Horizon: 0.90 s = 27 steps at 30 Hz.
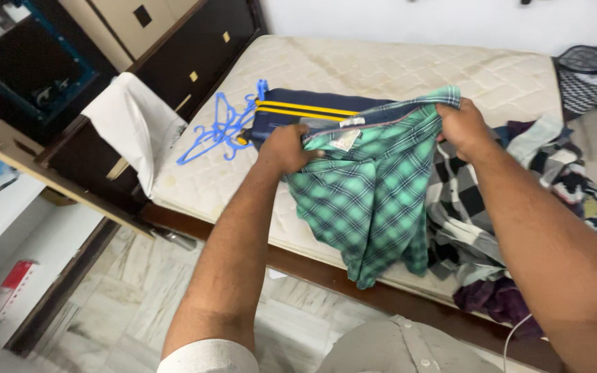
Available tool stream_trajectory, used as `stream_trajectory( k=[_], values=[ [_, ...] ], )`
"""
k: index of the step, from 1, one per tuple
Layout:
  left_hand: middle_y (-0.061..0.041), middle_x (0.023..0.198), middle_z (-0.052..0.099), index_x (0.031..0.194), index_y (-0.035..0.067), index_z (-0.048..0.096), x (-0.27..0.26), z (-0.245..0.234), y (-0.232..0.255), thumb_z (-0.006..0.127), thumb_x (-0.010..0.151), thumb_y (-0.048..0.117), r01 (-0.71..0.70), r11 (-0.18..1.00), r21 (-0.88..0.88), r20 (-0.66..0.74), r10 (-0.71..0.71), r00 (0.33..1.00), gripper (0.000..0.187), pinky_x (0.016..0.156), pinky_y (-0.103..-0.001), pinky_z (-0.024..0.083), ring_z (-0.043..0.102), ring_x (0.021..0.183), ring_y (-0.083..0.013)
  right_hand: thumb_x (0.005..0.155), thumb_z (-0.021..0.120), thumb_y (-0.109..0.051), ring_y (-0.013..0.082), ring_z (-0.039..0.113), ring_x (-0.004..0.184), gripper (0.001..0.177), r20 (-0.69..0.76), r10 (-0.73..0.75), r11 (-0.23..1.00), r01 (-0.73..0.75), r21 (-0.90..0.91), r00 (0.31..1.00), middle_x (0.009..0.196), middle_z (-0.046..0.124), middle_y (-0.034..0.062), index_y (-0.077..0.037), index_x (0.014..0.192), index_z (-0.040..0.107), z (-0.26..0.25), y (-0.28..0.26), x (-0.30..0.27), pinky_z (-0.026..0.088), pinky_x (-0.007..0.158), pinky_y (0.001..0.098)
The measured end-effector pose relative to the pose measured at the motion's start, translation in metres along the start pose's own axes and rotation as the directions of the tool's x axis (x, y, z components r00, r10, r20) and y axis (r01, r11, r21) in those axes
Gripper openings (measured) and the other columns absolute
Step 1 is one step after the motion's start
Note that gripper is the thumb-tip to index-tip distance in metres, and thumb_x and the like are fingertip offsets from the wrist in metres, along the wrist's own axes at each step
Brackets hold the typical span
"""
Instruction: The person places a white shirt on a blue hanger, buttons it, and hangs it in a wardrobe. Then the person picks up a green plaid shirt, buttons it, and prepares to hang it.
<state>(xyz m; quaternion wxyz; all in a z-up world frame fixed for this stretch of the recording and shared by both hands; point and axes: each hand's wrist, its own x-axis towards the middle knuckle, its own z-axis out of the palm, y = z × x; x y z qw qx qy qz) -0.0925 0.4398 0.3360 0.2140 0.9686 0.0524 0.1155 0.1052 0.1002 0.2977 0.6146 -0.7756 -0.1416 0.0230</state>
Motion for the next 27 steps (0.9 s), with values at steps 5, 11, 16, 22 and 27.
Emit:
stream_trajectory(
  k=[5, 11, 16, 22, 27],
  values=[
    [-0.019, 0.107, 0.075, 0.105, 0.011, 0.080, -0.005, 0.016, -0.055, 0.076, 0.078, 0.016, 0.149, 0.980, 0.134, -0.261, -0.110, 0.959, 0.027, 0.088, -0.046, 0.057, 0.071, 0.100, -0.0377, 0.101, 0.067, -0.027, 0.0439, 0.069, 0.092, 0.027, -0.066, -0.368, 0.806, 0.283, -0.519, 0.928, 0.096, 0.072, 0.0279, -0.002, 0.108, 0.075, 0.051, 0.002, -0.018, 0.053, 0.081, 0.0503],
    [-0.007, 0.092, 0.082, 0.100, 0.008, 0.081, -0.030, 0.002, -0.082, 0.078, 0.078, 0.021, 0.191, 0.822, -0.536, 0.085, -0.172, 0.981, 0.026, 0.080, -0.034, 0.057, 0.075, 0.084, -0.0184, 0.094, 0.070, -0.025, 0.0396, 0.071, 0.086, 0.025, -0.041, -0.462, 0.789, 0.389, -0.475, 0.886, 0.091, 0.072, 0.0220, -0.005, 0.105, 0.078, 0.085, -0.015, -0.024, 0.054, 0.077, 0.0474],
    [-0.012, 0.099, 0.080, 0.111, -0.001, 0.075, -0.035, -0.018, -0.081, 0.090, 0.071, 0.040, 0.228, 0.839, -0.494, 0.274, -0.099, 0.957, 0.059, 0.083, -0.032, 0.058, 0.075, 0.089, -0.0195, 0.092, 0.070, -0.026, 0.0335, 0.072, 0.079, 0.024, -0.093, -0.345, 0.870, 0.281, -0.404, 0.934, 0.084, 0.072, 0.0192, -0.004, 0.100, 0.077, 0.092, -0.014, -0.003, 0.054, 0.074, 0.0441],
    [-0.025, 0.118, 0.067, 0.131, -0.003, 0.053, -0.002, -0.026, -0.090, 0.102, 0.056, 0.035, 0.011, 1.000, -0.012, 0.188, -0.008, 0.982, 0.096, 0.095, -0.043, 0.051, 0.064, 0.112, -0.0386, 0.093, 0.071, -0.025, 0.0305, 0.071, 0.077, 0.026, -0.187, -0.270, 0.927, 0.203, -0.315, 0.944, 0.083, 0.072, 0.0197, 0.000, 0.098, 0.076, 0.100, 0.008, 0.024, 0.052, 0.074, 0.0422],
    [-0.021, 0.112, 0.070, 0.114, 0.007, 0.064, 0.043, -0.017, -0.103, 0.088, 0.072, 0.023, 0.096, 0.990, 0.099, -0.117, -0.084, 0.990, 0.051, 0.090, -0.050, 0.052, 0.066, 0.108, -0.0422, 0.090, 0.069, -0.017, 0.0242, 0.070, 0.077, 0.021, -0.004, -0.415, 0.874, 0.397, -0.278, 0.910, 0.085, 0.073, 0.0165, 0.000, 0.099, 0.075, 0.097, 0.039, 0.066, 0.053, 0.072, 0.0391]
  ],
)
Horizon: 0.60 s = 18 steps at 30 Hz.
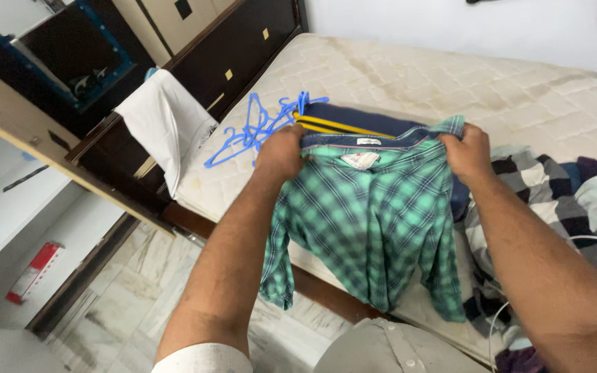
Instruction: The person places a white shirt on a blue hanger, buttons it, and hangs it in a wardrobe. Then the person picks up a green plaid shirt, buttons it, and prepares to hang it.
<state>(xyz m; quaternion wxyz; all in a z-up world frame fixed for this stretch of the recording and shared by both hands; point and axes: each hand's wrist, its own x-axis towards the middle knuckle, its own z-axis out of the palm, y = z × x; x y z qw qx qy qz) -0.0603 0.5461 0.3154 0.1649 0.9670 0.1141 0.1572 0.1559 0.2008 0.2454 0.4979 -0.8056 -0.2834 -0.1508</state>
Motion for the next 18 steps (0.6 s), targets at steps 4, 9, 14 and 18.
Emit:
stream_trajectory(
  k=[4, 9, 14, 18],
  values=[
    [-0.022, 0.109, 0.069, 0.107, 0.009, 0.067, 0.039, 0.013, -0.015, 0.079, 0.079, 0.011, 0.073, 0.994, -0.080, -0.200, -0.088, 0.976, 0.031, 0.091, -0.049, 0.053, 0.066, 0.105, -0.0415, 0.091, 0.065, -0.013, 0.0215, 0.064, 0.071, 0.013, 0.242, 0.146, 0.963, -0.194, 0.185, 0.959, 0.079, 0.068, 0.0105, -0.001, 0.095, 0.069, 0.005, 0.053, 0.023, 0.050, 0.066, 0.0373],
    [-0.024, 0.101, 0.070, 0.112, 0.005, 0.057, 0.069, 0.036, -0.026, 0.070, 0.086, 0.008, 0.023, 0.958, -0.287, -0.237, -0.094, 0.967, 0.029, 0.084, -0.052, 0.052, 0.067, 0.099, -0.0454, 0.083, 0.061, -0.009, 0.0129, 0.066, 0.083, 0.026, 0.582, 0.163, 0.743, -0.487, 0.459, 0.796, 0.094, 0.067, 0.0013, -0.008, 0.109, 0.058, 0.003, 0.093, 0.039, 0.055, 0.072, 0.0306],
    [-0.021, 0.094, 0.073, 0.114, 0.008, 0.059, 0.081, 0.047, -0.031, 0.077, 0.085, 0.021, 0.115, 0.948, -0.297, -0.108, -0.153, 0.982, 0.037, 0.080, -0.050, 0.053, 0.070, 0.093, -0.0426, 0.074, 0.082, -0.012, 0.0249, 0.069, 0.094, 0.056, 0.596, 0.241, 0.966, -0.250, -0.069, 0.766, 0.104, 0.071, 0.0135, -0.003, 0.122, 0.055, -0.010, 0.079, 0.035, 0.056, 0.082, 0.0387],
    [-0.020, 0.100, 0.076, 0.113, 0.008, 0.069, 0.096, 0.045, -0.045, 0.080, 0.087, 0.036, 0.050, 0.966, -0.253, 0.032, -0.043, 0.999, 0.039, 0.084, -0.047, 0.054, 0.072, 0.096, -0.0387, 0.064, 0.096, -0.025, 0.0310, 0.066, 0.115, 0.086, 0.576, 0.250, 0.957, -0.106, -0.271, 0.779, 0.123, 0.069, 0.0201, 0.000, 0.133, 0.051, -0.015, 0.064, 0.032, 0.051, 0.099, 0.0396]
  ],
)
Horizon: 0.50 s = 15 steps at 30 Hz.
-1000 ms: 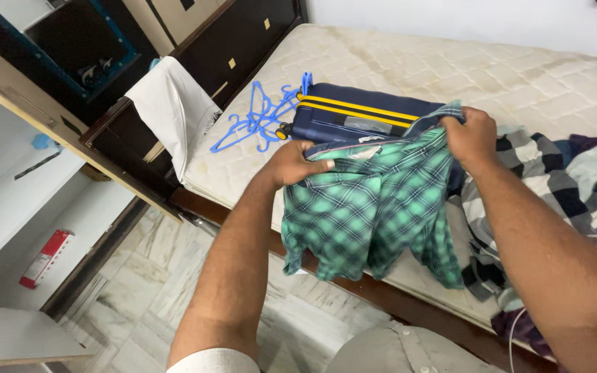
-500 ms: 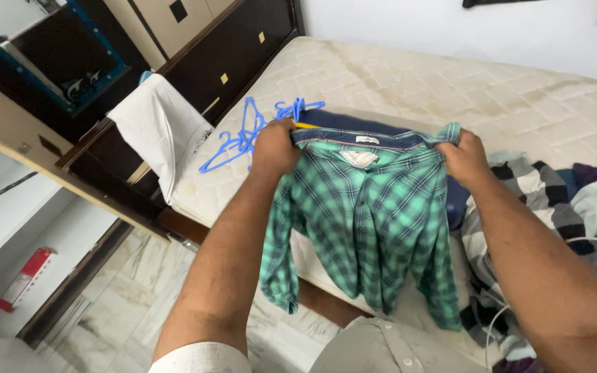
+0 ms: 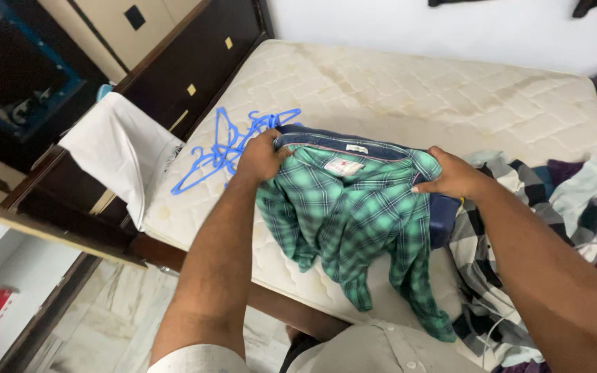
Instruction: The person places a white shirt on a blue hanger, buttons it, and hangs it in a wardrobe. Then the person picks up a green plaid shirt, buttons it, and prepares to hang it.
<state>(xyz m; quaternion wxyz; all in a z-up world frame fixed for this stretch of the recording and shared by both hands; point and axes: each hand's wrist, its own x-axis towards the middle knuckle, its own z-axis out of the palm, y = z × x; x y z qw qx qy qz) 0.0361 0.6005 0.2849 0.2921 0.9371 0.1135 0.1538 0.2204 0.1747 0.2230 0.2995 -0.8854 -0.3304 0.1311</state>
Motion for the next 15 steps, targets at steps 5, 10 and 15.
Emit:
stream_trajectory(
  k=[5, 10, 15],
  values=[
    [-0.016, 0.106, 0.077, 0.115, 0.004, 0.074, 0.025, -0.003, -0.015, 0.079, 0.088, 0.044, 0.079, 0.974, -0.211, 0.322, -0.007, 0.947, 0.049, 0.091, -0.042, 0.054, 0.073, 0.102, -0.0290, 0.065, 0.099, -0.029, 0.0345, 0.059, 0.121, 0.094, -0.003, 0.015, 0.992, -0.015, -0.128, 1.000, 0.130, 0.061, 0.0239, 0.002, 0.138, 0.047, -0.004, -0.007, 0.002, 0.049, 0.098, 0.0438],
    [-0.010, 0.110, 0.079, 0.116, 0.003, 0.074, 0.068, -0.014, -0.024, 0.083, 0.080, 0.034, 0.205, 0.925, -0.321, 0.746, 0.113, 0.656, 0.048, 0.095, -0.039, 0.054, 0.072, 0.103, -0.0225, 0.082, 0.079, -0.027, 0.0246, 0.072, 0.076, 0.047, 0.062, 0.260, 0.911, -0.266, 0.314, 0.964, 0.097, 0.074, 0.0136, -0.003, 0.118, 0.061, -0.017, -0.031, -0.005, 0.058, 0.061, 0.0365],
    [-0.009, 0.114, 0.075, 0.123, 0.002, 0.069, 0.118, -0.011, -0.019, 0.087, 0.077, 0.022, 0.180, 0.724, -0.665, 0.655, 0.451, 0.607, 0.053, 0.098, -0.041, 0.054, 0.068, 0.104, -0.0230, 0.095, 0.077, -0.025, 0.0197, 0.062, 0.063, 0.034, -0.341, 0.290, 0.943, -0.207, 0.260, 0.894, 0.088, 0.069, 0.0104, -0.004, 0.117, 0.063, -0.062, -0.067, 0.014, 0.051, 0.054, 0.0338]
  ],
)
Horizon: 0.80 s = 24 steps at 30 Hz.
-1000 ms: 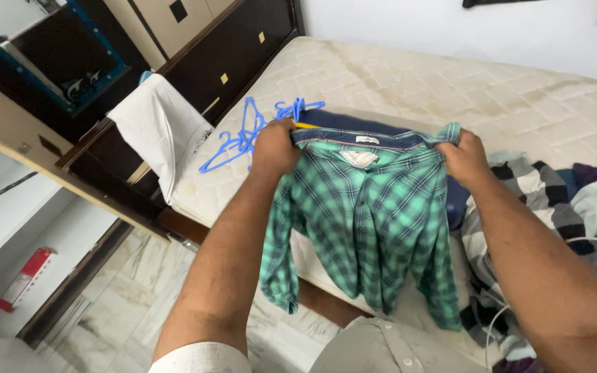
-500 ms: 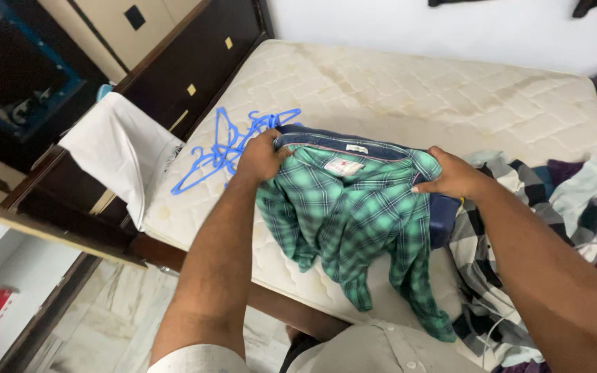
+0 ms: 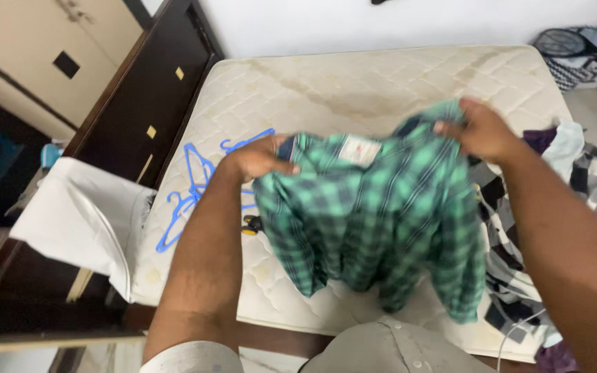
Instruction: The person places a white shirt on a blue hanger, buttons it, and hangs it in a wardrobe. Then the person picks up a green plaid shirt, buttons it, and prepares to hang it.
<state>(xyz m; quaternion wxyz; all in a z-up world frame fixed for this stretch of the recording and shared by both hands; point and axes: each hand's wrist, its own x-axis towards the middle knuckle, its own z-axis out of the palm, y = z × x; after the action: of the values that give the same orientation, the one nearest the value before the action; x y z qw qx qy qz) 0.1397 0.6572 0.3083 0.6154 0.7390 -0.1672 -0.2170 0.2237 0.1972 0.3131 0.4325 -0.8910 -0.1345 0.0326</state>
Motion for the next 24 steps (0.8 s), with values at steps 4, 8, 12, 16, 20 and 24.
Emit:
stream_trajectory(
  k=[4, 8, 12, 16, 20, 24],
  values=[
    [-0.019, 0.109, 0.070, 0.138, 0.007, 0.053, 0.048, 0.000, 0.000, 0.083, 0.086, 0.033, 0.320, 0.797, 0.512, -0.696, 0.168, 0.698, 0.065, 0.096, -0.048, 0.053, 0.067, 0.107, -0.0368, 0.098, 0.076, -0.022, 0.0231, 0.067, 0.073, 0.043, -0.494, 0.057, 0.991, 0.010, 0.132, 0.868, 0.102, 0.069, 0.0151, 0.003, 0.122, 0.051, 0.014, -0.017, 0.014, 0.053, 0.061, 0.0385],
    [-0.019, 0.127, 0.060, 0.134, 0.013, 0.049, 0.074, 0.039, -0.035, 0.086, 0.072, 0.026, 0.344, 0.615, 0.710, -0.666, 0.427, 0.612, 0.073, 0.095, -0.053, 0.044, 0.056, 0.119, -0.0405, 0.089, 0.084, -0.028, 0.0300, 0.072, 0.089, 0.055, -0.437, -0.112, 0.963, -0.012, -0.270, 0.892, 0.117, 0.069, 0.0203, 0.002, 0.125, 0.056, 0.055, 0.002, 0.012, 0.055, 0.083, 0.0432],
    [-0.020, 0.120, 0.065, 0.123, 0.007, 0.061, 0.089, 0.084, -0.083, 0.081, 0.081, 0.024, 0.206, 0.753, 0.625, -0.643, 0.347, 0.682, 0.050, 0.099, -0.048, 0.048, 0.060, 0.114, -0.0392, 0.090, 0.081, -0.034, 0.0276, 0.070, 0.098, 0.044, -0.134, 0.183, 0.939, -0.213, -0.269, 0.974, 0.113, 0.072, 0.0139, -0.004, 0.118, 0.067, 0.111, 0.038, -0.015, 0.055, 0.087, 0.0416],
    [-0.011, 0.097, 0.077, 0.101, 0.009, 0.074, 0.105, 0.137, -0.118, 0.072, 0.086, 0.029, 0.104, 0.920, 0.378, -0.587, 0.152, 0.795, 0.025, 0.084, -0.041, 0.060, 0.075, 0.092, -0.0283, 0.087, 0.079, -0.032, 0.0236, 0.073, 0.088, 0.042, 0.017, 0.311, 0.950, -0.312, 0.031, 0.950, 0.096, 0.075, 0.0098, -0.003, 0.114, 0.067, 0.160, 0.068, -0.039, 0.059, 0.081, 0.0396],
    [-0.013, 0.099, 0.076, 0.108, 0.010, 0.075, 0.122, 0.166, -0.123, 0.076, 0.083, 0.032, 0.228, 0.883, 0.410, -0.609, 0.079, 0.789, 0.033, 0.085, -0.044, 0.058, 0.073, 0.095, -0.0324, 0.086, 0.080, -0.030, 0.0223, 0.069, 0.091, 0.042, 0.027, 0.181, 0.975, -0.183, 0.127, 0.983, 0.098, 0.072, 0.0103, -0.004, 0.116, 0.065, 0.182, 0.086, -0.047, 0.057, 0.085, 0.0389],
    [-0.012, 0.109, 0.072, 0.114, 0.014, 0.074, 0.138, 0.168, -0.108, 0.078, 0.083, 0.039, 0.401, 0.842, 0.360, -0.691, -0.048, 0.722, 0.040, 0.084, -0.049, 0.056, 0.069, 0.101, -0.0343, 0.082, 0.084, -0.029, 0.0228, 0.066, 0.101, 0.047, 0.109, 0.073, 0.993, -0.063, -0.096, 0.991, 0.115, 0.064, 0.0118, -0.008, 0.119, 0.065, 0.190, 0.090, -0.054, 0.055, 0.090, 0.0389]
  ],
)
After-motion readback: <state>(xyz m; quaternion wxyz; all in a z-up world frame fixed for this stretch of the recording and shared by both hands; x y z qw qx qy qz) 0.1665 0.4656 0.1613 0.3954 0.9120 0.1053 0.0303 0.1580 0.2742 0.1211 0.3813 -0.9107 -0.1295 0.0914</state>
